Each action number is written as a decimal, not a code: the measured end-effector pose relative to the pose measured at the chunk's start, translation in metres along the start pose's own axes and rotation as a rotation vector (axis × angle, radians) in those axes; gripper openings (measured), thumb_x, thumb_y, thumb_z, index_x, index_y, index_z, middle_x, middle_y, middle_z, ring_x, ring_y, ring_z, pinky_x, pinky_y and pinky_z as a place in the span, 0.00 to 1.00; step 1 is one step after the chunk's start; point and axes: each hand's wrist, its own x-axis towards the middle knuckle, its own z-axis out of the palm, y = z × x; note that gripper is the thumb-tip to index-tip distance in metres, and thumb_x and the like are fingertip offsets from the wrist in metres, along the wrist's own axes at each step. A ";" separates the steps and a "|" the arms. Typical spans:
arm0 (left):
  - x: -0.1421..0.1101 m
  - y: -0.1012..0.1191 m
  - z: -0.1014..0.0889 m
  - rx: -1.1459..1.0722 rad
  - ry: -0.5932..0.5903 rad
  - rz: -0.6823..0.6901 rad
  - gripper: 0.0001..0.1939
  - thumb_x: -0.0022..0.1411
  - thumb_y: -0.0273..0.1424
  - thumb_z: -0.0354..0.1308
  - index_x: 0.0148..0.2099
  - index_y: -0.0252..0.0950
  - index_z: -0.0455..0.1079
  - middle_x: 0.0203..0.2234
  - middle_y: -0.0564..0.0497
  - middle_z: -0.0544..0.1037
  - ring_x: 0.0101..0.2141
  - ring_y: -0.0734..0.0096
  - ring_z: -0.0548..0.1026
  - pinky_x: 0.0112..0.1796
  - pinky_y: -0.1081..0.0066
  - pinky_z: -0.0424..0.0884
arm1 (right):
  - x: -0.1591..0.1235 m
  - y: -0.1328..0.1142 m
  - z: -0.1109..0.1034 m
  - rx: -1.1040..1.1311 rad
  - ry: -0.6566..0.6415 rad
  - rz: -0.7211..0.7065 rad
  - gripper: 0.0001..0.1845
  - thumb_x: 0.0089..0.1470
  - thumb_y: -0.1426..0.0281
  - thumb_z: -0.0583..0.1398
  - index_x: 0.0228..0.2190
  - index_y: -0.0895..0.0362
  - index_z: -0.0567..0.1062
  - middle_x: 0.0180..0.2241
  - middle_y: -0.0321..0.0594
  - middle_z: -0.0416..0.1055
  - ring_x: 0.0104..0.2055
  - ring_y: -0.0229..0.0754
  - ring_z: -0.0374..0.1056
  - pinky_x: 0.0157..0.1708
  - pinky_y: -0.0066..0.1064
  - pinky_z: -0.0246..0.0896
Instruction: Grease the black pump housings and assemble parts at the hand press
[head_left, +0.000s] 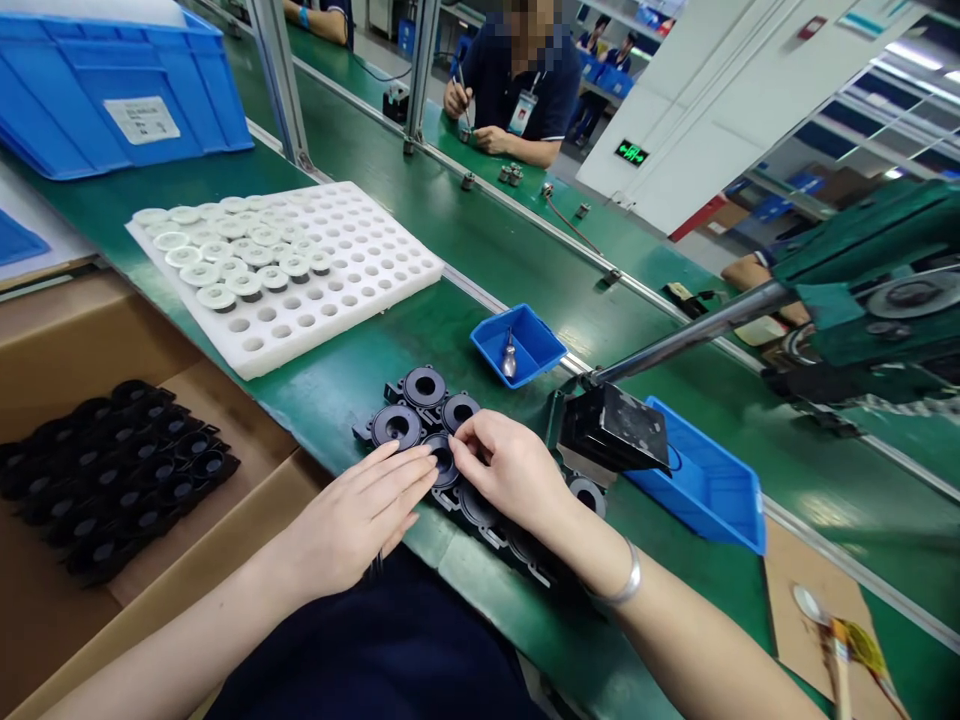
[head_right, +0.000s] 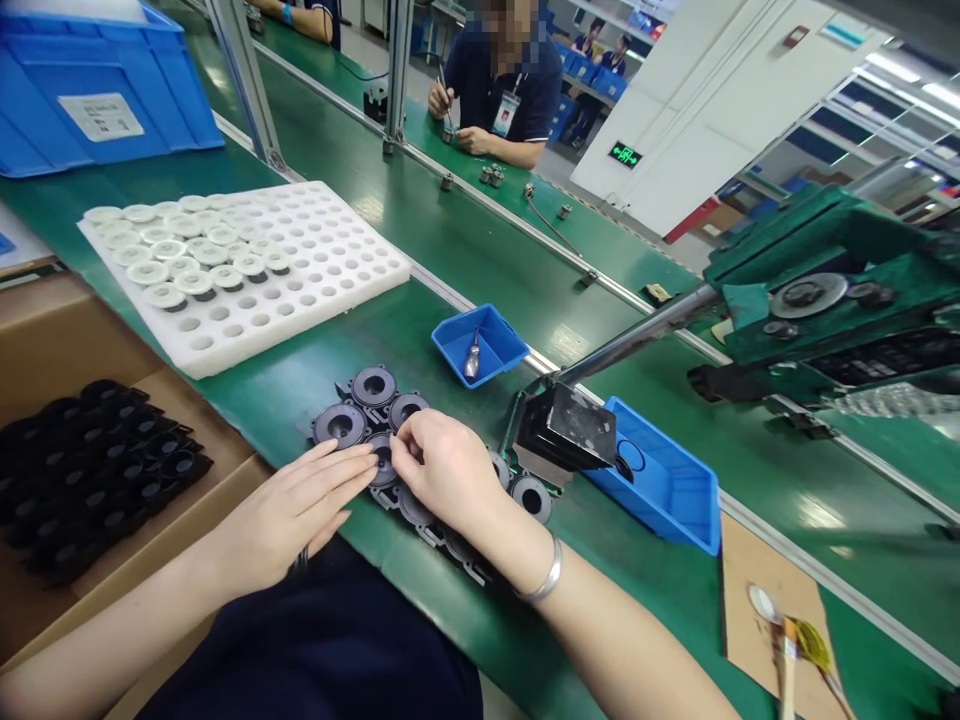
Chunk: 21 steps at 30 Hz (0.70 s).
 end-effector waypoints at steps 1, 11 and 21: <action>0.000 -0.001 0.000 0.004 -0.011 0.004 0.25 0.67 0.19 0.55 0.65 0.24 0.62 0.60 0.37 0.72 0.65 0.57 0.63 0.65 0.51 0.61 | -0.001 0.001 -0.001 -0.031 0.001 -0.014 0.07 0.61 0.69 0.59 0.31 0.58 0.72 0.28 0.35 0.70 0.30 0.35 0.64 0.32 0.28 0.58; 0.004 -0.001 -0.008 0.038 -0.100 0.010 0.21 0.68 0.20 0.53 0.62 0.25 0.65 0.61 0.36 0.71 0.65 0.55 0.63 0.63 0.53 0.60 | -0.002 0.007 -0.016 -0.440 -0.063 -0.436 0.17 0.68 0.71 0.51 0.52 0.58 0.73 0.34 0.42 0.68 0.33 0.40 0.62 0.30 0.32 0.57; 0.006 0.005 -0.015 0.077 -0.177 -0.025 0.21 0.69 0.18 0.45 0.61 0.25 0.66 0.62 0.35 0.69 0.66 0.54 0.62 0.54 0.57 0.60 | -0.008 0.012 -0.038 -0.390 -0.216 -0.685 0.12 0.64 0.76 0.53 0.34 0.63 0.76 0.31 0.44 0.69 0.33 0.42 0.61 0.36 0.36 0.64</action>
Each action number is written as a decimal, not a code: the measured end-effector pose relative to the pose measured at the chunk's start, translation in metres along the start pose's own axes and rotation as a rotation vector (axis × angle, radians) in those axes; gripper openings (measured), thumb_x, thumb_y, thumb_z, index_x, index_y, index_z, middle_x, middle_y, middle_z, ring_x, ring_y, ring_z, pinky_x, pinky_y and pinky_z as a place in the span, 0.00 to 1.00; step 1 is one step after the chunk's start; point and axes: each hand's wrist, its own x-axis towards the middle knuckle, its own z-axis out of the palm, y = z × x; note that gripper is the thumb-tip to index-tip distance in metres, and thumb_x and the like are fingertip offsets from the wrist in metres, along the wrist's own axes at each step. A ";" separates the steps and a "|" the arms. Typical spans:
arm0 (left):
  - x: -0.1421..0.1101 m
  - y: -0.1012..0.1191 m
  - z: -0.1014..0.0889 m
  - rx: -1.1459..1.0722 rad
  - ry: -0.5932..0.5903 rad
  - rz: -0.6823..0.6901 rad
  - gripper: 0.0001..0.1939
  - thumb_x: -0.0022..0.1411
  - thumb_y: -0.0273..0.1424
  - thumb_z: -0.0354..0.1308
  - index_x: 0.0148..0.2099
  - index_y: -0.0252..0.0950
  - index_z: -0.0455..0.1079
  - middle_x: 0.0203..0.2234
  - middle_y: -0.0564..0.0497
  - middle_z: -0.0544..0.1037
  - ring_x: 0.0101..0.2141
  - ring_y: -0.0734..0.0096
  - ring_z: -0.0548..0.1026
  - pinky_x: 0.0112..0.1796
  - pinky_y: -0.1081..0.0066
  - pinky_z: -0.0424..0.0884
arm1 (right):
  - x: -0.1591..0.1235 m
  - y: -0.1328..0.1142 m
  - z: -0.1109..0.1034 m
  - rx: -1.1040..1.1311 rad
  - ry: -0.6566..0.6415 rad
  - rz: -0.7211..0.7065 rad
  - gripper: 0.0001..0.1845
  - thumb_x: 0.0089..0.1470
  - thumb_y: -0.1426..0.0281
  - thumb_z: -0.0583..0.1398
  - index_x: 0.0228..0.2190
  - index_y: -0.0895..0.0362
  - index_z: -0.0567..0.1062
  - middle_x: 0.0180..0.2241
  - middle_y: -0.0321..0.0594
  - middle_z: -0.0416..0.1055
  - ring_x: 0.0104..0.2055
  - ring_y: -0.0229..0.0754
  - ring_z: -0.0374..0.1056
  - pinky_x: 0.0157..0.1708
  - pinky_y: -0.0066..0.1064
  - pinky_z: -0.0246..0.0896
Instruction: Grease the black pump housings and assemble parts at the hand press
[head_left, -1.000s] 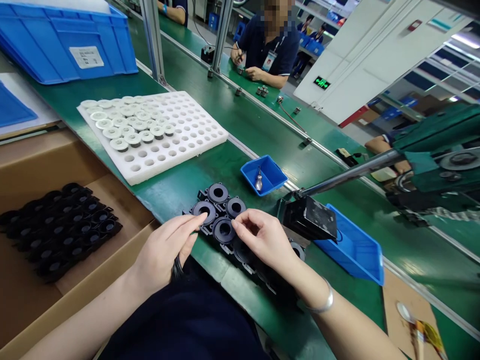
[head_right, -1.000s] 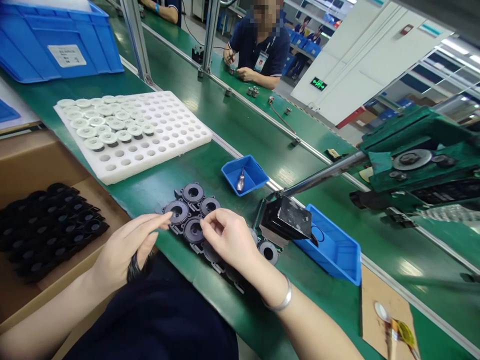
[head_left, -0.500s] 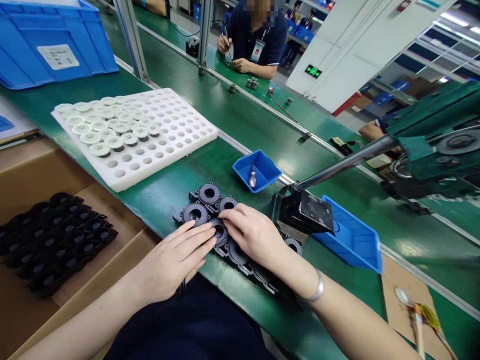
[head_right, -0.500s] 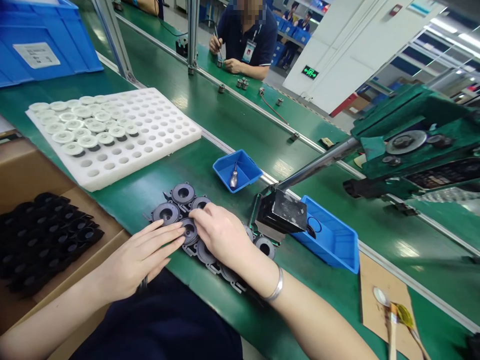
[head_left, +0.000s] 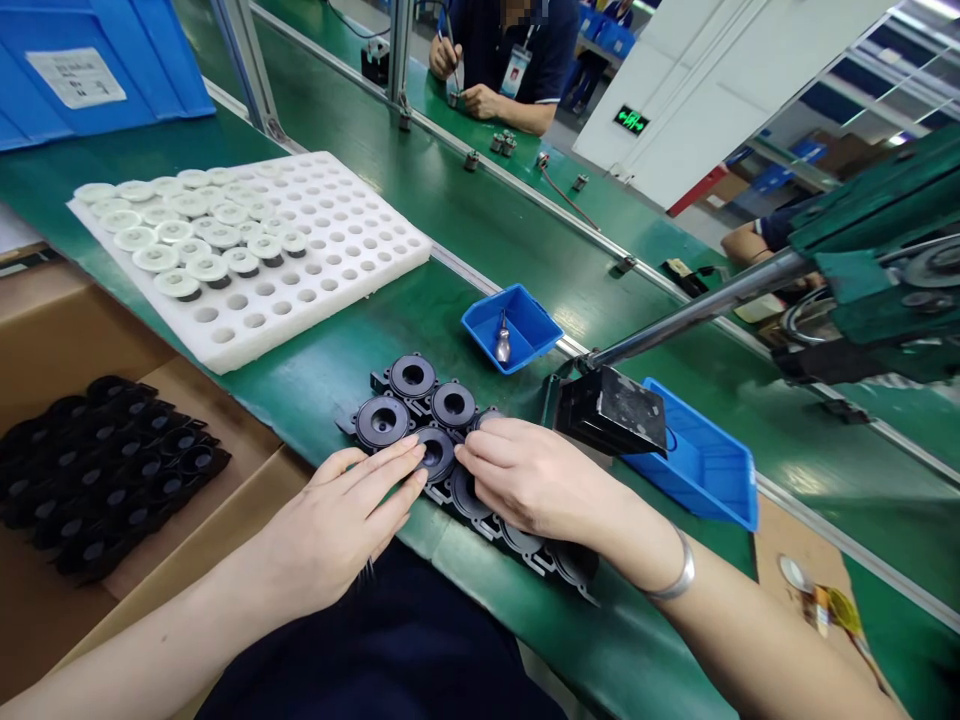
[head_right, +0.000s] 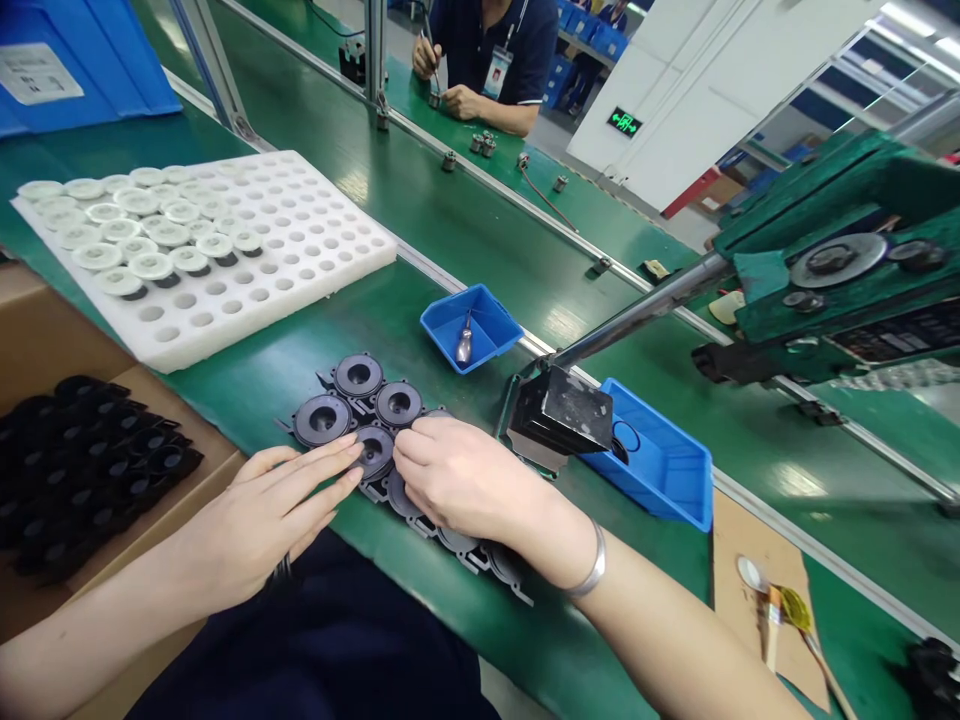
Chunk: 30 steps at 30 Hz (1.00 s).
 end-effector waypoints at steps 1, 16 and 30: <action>-0.001 0.001 0.000 -0.003 0.000 -0.001 0.22 0.68 0.17 0.44 0.61 0.25 0.66 0.63 0.35 0.69 0.66 0.54 0.61 0.54 0.57 0.60 | -0.002 -0.002 0.001 0.066 0.018 0.026 0.12 0.64 0.75 0.53 0.33 0.63 0.76 0.32 0.44 0.69 0.34 0.42 0.62 0.36 0.35 0.64; 0.013 0.015 0.006 -0.132 0.330 -0.168 0.19 0.68 0.20 0.52 0.60 0.28 0.66 0.49 0.38 0.78 0.52 0.61 0.76 0.52 0.62 0.73 | -0.002 -0.056 -0.014 0.907 0.212 0.460 0.10 0.60 0.69 0.63 0.43 0.59 0.75 0.30 0.35 0.70 0.29 0.32 0.64 0.30 0.24 0.62; 0.013 0.035 0.018 -0.506 0.086 -0.145 0.30 0.69 0.25 0.51 0.71 0.37 0.50 0.53 0.44 0.79 0.45 0.70 0.81 0.46 0.71 0.79 | -0.022 -0.056 -0.002 1.240 0.157 0.635 0.19 0.56 0.56 0.66 0.27 0.60 0.74 0.31 0.37 0.72 0.32 0.34 0.66 0.34 0.26 0.63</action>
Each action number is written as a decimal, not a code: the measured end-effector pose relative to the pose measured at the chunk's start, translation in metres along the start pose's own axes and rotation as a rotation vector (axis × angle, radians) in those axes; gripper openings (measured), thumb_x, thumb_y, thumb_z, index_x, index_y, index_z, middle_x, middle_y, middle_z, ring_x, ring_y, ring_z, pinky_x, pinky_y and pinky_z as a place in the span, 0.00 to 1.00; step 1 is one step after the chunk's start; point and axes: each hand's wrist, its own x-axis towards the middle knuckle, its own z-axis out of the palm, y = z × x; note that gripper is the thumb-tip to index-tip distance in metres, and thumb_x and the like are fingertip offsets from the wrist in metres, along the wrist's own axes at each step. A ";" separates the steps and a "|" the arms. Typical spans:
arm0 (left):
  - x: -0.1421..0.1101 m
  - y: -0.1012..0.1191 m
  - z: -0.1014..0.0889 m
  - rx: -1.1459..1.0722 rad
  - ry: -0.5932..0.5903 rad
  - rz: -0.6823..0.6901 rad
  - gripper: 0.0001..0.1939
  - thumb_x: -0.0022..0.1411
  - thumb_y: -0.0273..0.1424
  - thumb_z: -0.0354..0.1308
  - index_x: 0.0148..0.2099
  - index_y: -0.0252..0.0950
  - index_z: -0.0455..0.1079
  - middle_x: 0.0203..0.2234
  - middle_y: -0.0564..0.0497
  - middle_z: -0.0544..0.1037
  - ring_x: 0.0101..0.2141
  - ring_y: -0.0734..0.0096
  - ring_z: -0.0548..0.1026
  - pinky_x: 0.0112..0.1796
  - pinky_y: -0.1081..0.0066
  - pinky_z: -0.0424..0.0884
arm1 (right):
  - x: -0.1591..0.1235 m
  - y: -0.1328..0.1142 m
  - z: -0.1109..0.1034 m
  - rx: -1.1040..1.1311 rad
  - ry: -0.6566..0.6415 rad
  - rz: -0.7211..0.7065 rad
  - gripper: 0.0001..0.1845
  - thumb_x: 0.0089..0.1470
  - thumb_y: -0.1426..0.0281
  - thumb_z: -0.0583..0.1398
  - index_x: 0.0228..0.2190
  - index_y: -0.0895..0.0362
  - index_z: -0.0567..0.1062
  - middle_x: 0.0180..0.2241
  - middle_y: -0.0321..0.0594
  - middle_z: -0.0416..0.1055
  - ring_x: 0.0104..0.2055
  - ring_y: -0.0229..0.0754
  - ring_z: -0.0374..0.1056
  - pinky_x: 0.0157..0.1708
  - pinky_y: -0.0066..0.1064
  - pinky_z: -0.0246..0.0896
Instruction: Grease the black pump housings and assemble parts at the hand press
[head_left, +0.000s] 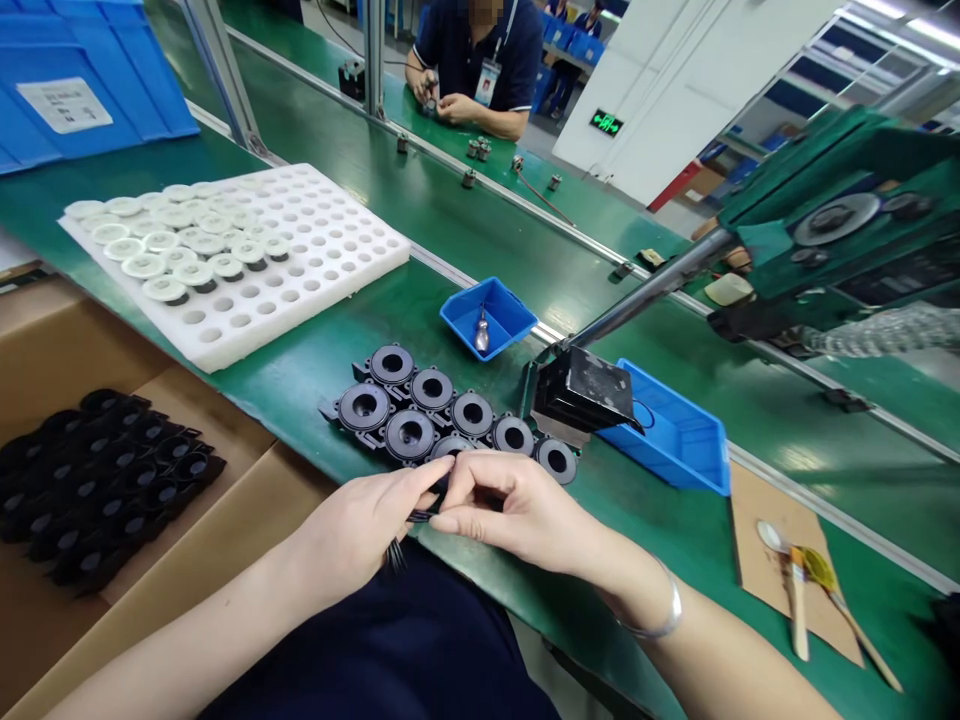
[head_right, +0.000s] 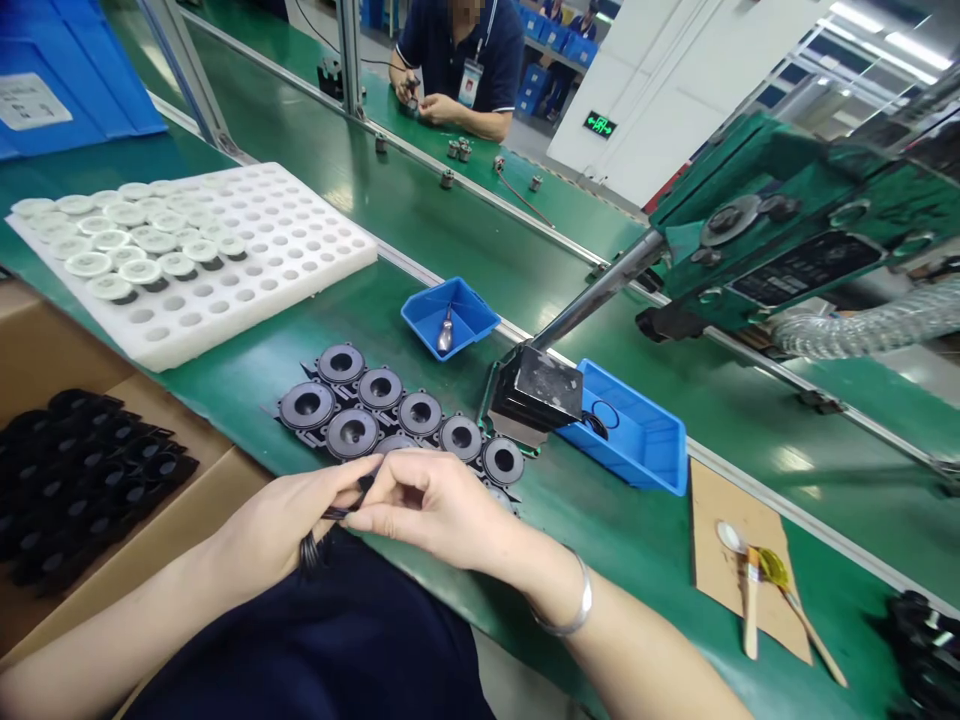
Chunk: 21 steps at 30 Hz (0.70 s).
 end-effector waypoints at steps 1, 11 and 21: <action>-0.002 0.001 0.002 0.014 -0.013 -0.002 0.31 0.69 0.24 0.51 0.71 0.37 0.50 0.53 0.44 0.79 0.45 0.69 0.82 0.46 0.70 0.80 | -0.002 0.000 0.000 0.012 -0.022 0.006 0.19 0.56 0.56 0.66 0.27 0.61 0.74 0.30 0.37 0.72 0.31 0.33 0.66 0.33 0.26 0.62; -0.008 0.002 -0.007 -0.029 0.115 -0.044 0.29 0.69 0.21 0.47 0.71 0.36 0.54 0.38 0.48 0.81 0.36 0.73 0.80 0.40 0.75 0.78 | -0.004 0.010 -0.014 -0.307 0.325 -0.013 0.14 0.60 0.63 0.63 0.27 0.60 0.76 0.24 0.35 0.71 0.25 0.32 0.62 0.27 0.25 0.56; -0.004 -0.009 0.002 0.342 0.006 0.223 0.27 0.69 0.20 0.53 0.68 0.29 0.58 0.61 0.38 0.72 0.64 0.58 0.65 0.65 0.53 0.62 | 0.010 0.031 -0.015 -0.795 0.377 -0.109 0.09 0.62 0.68 0.60 0.30 0.58 0.73 0.27 0.36 0.72 0.27 0.35 0.64 0.29 0.27 0.55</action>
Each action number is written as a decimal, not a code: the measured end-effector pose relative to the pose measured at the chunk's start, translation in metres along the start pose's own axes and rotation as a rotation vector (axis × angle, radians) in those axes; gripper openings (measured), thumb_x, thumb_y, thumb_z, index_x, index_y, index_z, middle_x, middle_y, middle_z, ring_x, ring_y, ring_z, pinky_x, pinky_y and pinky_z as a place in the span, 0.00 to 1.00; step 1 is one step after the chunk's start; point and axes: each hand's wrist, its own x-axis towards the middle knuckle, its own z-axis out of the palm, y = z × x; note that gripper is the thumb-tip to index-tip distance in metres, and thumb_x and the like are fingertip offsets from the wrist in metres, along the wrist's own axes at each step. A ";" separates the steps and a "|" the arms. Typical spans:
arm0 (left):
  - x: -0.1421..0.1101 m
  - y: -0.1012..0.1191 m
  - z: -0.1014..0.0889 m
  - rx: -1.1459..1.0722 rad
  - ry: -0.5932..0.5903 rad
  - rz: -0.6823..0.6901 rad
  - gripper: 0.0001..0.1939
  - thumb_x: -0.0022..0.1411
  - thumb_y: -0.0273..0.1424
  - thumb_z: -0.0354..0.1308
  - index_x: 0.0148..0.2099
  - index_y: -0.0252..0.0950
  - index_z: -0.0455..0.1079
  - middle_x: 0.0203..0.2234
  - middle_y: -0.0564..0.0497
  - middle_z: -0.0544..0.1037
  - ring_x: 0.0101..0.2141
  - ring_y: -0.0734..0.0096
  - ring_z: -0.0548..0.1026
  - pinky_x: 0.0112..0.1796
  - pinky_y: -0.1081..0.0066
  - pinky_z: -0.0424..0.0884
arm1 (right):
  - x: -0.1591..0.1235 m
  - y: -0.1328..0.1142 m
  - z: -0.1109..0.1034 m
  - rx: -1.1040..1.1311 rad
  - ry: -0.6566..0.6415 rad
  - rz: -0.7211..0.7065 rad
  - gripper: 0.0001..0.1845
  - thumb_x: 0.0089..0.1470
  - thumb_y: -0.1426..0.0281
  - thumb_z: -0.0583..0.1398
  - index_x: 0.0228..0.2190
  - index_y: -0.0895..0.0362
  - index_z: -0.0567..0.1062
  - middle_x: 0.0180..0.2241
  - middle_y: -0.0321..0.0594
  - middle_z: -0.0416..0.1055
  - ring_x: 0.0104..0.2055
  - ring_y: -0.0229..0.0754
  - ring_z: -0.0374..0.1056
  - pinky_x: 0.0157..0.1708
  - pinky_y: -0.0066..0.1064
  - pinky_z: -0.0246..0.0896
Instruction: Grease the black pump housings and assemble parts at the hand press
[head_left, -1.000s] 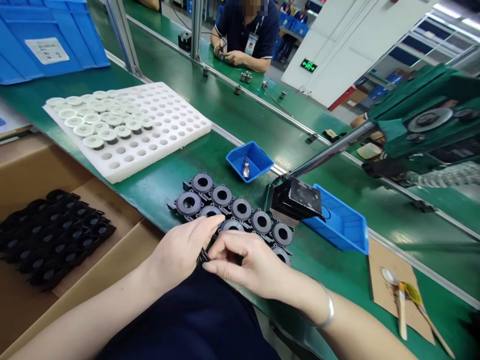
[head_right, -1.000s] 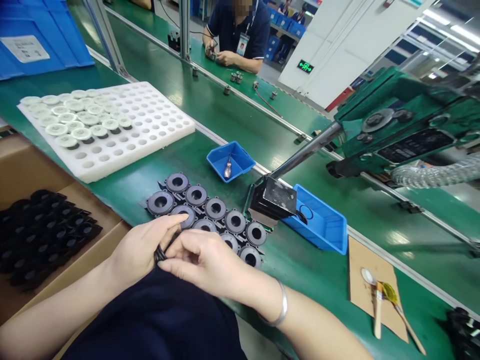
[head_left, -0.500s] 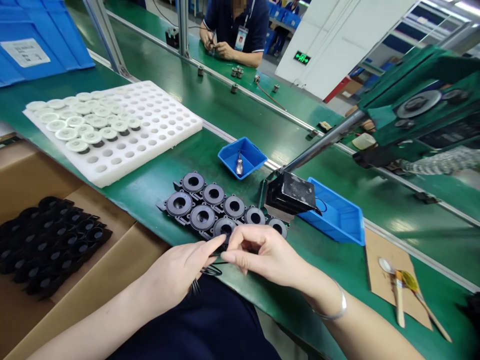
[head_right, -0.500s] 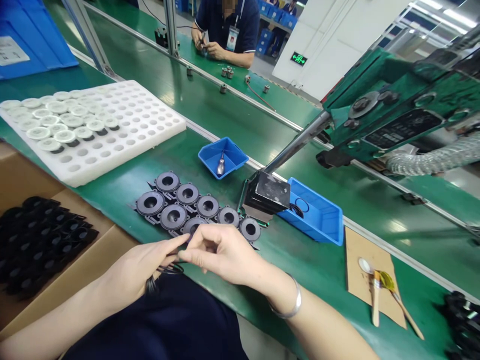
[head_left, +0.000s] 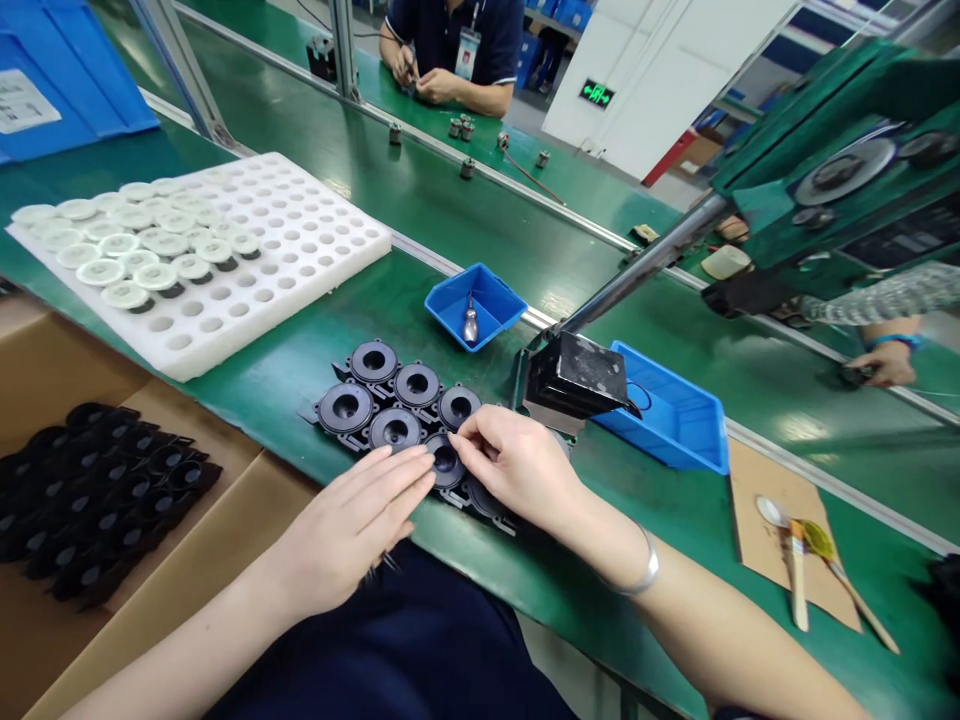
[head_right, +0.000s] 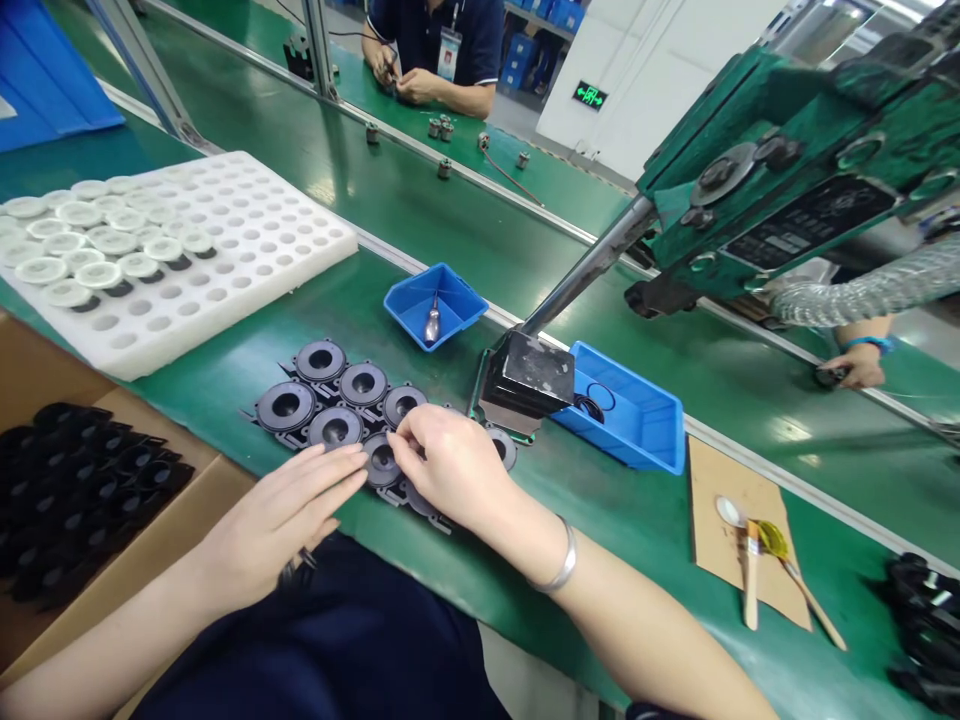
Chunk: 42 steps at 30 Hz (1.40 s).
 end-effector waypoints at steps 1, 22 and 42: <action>0.001 0.000 0.003 0.016 -0.022 0.031 0.26 0.69 0.20 0.53 0.67 0.27 0.58 0.61 0.38 0.71 0.65 0.58 0.64 0.65 0.53 0.62 | 0.000 0.000 0.001 -0.033 0.001 -0.017 0.09 0.62 0.69 0.59 0.30 0.58 0.73 0.27 0.36 0.72 0.28 0.35 0.64 0.29 0.28 0.55; 0.012 0.001 -0.010 0.123 -0.179 0.095 0.21 0.69 0.21 0.51 0.63 0.26 0.65 0.62 0.38 0.70 0.66 0.56 0.61 0.68 0.53 0.56 | -0.001 0.009 -0.038 -0.504 -0.267 -0.663 0.16 0.67 0.76 0.50 0.35 0.62 0.76 0.33 0.45 0.68 0.33 0.42 0.59 0.33 0.37 0.58; 0.015 0.010 -0.005 0.077 -0.028 0.054 0.19 0.69 0.19 0.50 0.60 0.24 0.65 0.56 0.35 0.75 0.60 0.53 0.69 0.63 0.49 0.64 | -0.039 -0.017 -0.023 0.211 0.106 -0.270 0.13 0.61 0.75 0.57 0.48 0.59 0.73 0.38 0.43 0.74 0.38 0.38 0.67 0.41 0.33 0.67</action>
